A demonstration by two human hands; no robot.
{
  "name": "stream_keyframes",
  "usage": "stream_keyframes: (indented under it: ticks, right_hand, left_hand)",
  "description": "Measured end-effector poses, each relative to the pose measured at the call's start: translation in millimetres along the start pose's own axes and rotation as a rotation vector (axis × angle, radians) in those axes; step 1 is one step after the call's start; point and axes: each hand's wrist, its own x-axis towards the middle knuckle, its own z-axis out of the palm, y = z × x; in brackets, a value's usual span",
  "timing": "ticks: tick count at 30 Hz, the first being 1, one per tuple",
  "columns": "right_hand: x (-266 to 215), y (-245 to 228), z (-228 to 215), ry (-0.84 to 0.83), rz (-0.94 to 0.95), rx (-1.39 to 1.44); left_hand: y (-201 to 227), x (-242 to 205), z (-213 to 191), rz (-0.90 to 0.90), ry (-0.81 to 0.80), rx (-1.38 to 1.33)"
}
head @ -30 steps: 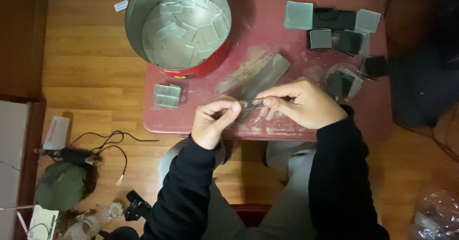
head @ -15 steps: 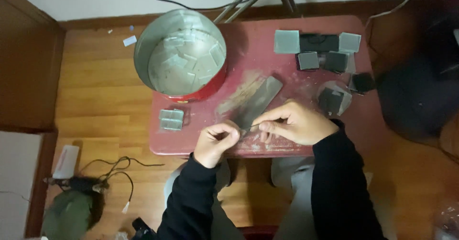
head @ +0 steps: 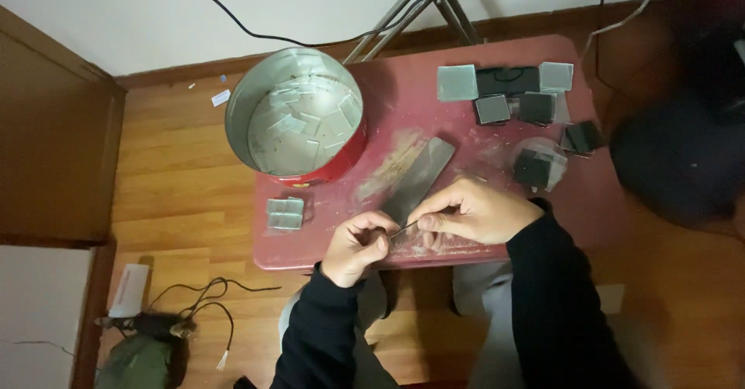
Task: Sanding the edges of small glass squares using a manual sanding block on a low table.
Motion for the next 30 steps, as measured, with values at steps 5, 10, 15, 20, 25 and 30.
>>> stream_keyframes:
  ticks: [5, 10, 15, 20, 25, 30]
  right_hand:
    - [-0.5, 5.4, -0.7, -0.005, 0.005, 0.002]
    - [-2.2, -5.5, 0.0, 0.032, 0.085, -0.021]
    - [2.2, -1.8, 1.0, 0.08, 0.166, -0.052]
    - [4.2, -7.7, -1.1, 0.147, 0.148, -0.08]
    - [2.8, -11.8, 0.3, 0.228, 0.112, -0.077]
    - [7.5, -13.6, 2.7, 0.304, 0.062, -0.086]
  left_hand:
    - [-3.3, 1.5, -2.4, -0.027, -0.015, -0.006]
    - [23.3, 3.9, 11.7, -0.009, 0.012, 0.078]
    - [44.2, 6.0, 37.7, 0.255, 0.219, 0.473]
    - [40.7, 6.7, 44.9, 0.172, 0.433, 0.564]
    - [37.3, 10.1, 41.1, 0.074, 0.538, 0.467]
    - [32.2, 10.0, 40.6, 0.149, 0.645, 0.594]
